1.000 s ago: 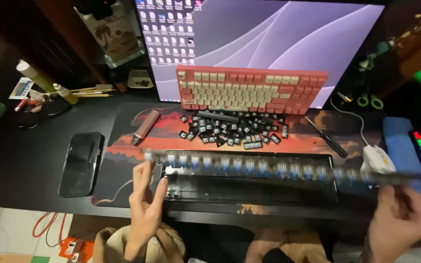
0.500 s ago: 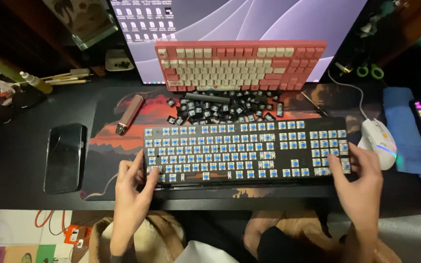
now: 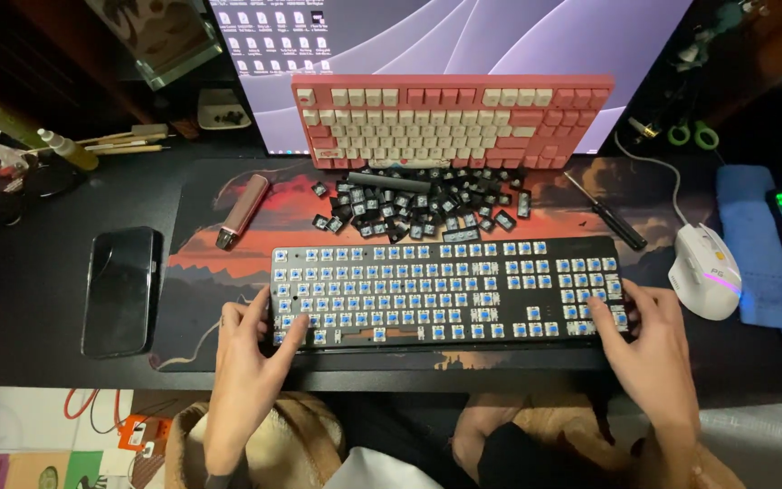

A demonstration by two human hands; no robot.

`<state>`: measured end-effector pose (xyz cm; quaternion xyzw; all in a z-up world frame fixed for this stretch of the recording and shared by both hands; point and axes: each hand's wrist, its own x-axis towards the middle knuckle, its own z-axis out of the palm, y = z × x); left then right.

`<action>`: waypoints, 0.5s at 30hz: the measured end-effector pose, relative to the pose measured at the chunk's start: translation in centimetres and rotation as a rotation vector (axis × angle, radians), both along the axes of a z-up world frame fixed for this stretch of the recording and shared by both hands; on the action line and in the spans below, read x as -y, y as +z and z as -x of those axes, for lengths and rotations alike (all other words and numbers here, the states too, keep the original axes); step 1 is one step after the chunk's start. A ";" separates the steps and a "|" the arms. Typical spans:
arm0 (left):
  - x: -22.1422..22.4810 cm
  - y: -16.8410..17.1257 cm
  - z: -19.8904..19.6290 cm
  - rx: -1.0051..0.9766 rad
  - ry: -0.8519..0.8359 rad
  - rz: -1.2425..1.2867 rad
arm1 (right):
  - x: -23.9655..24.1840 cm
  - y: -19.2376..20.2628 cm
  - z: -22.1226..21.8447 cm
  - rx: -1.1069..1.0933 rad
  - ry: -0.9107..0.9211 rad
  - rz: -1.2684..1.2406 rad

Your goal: Repairing a mechanical keyboard by using a screwdriver on the PCB and then flipping it to inspect the switches.

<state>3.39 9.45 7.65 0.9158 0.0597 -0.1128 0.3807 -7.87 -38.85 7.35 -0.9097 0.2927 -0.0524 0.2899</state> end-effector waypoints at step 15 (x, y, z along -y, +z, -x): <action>-0.7 -1.8 0.3 0.116 -0.065 0.004 | 2.6 -3.0 2.0 0.095 0.042 0.083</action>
